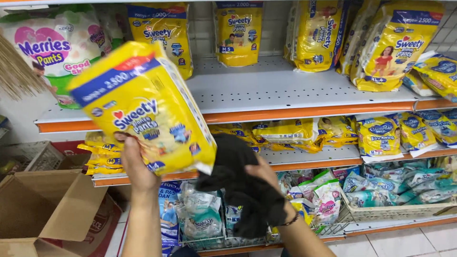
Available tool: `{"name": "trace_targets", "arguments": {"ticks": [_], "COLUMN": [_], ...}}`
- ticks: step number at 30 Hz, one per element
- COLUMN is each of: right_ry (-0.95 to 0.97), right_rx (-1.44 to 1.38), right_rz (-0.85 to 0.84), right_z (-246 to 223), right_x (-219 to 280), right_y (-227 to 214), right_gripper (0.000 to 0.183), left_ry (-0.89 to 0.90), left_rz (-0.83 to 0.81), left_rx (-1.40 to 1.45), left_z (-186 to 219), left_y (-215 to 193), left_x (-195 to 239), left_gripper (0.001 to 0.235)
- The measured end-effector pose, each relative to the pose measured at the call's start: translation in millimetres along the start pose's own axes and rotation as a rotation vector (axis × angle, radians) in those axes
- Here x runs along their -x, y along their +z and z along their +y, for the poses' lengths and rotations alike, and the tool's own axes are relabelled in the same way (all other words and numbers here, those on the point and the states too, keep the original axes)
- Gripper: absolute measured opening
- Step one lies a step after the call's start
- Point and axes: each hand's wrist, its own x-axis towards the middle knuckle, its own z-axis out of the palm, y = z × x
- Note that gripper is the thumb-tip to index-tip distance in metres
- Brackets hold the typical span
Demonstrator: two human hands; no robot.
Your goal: Wiping down diaper packages and organizing them on the grocery store shelves.
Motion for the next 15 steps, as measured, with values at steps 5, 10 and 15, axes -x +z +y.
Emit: {"name": "trace_targets", "arguments": {"ticks": [5,10,15], "right_ry": [-0.309,-0.597,-0.98], "right_rx": [0.099,0.152,1.118], "right_rz": [-0.021,0.08,0.433], "right_z": [-78.4,-154.3,-181.6], "right_x": [2.3,1.3,-29.8], "right_y": [-35.7,0.4,-11.5], "right_gripper": [0.068,0.061,0.037], "left_ry": [0.192,0.234,0.251], "left_rz": [0.003,-0.089,-0.176], "left_rx": [-0.187,-0.412,-0.672], "left_z": [-7.2,12.6,14.0], "left_y": [-20.3,19.6,72.1], "left_x": [-11.8,-25.4,-37.5], "left_gripper": [0.037,0.037,0.038]}}
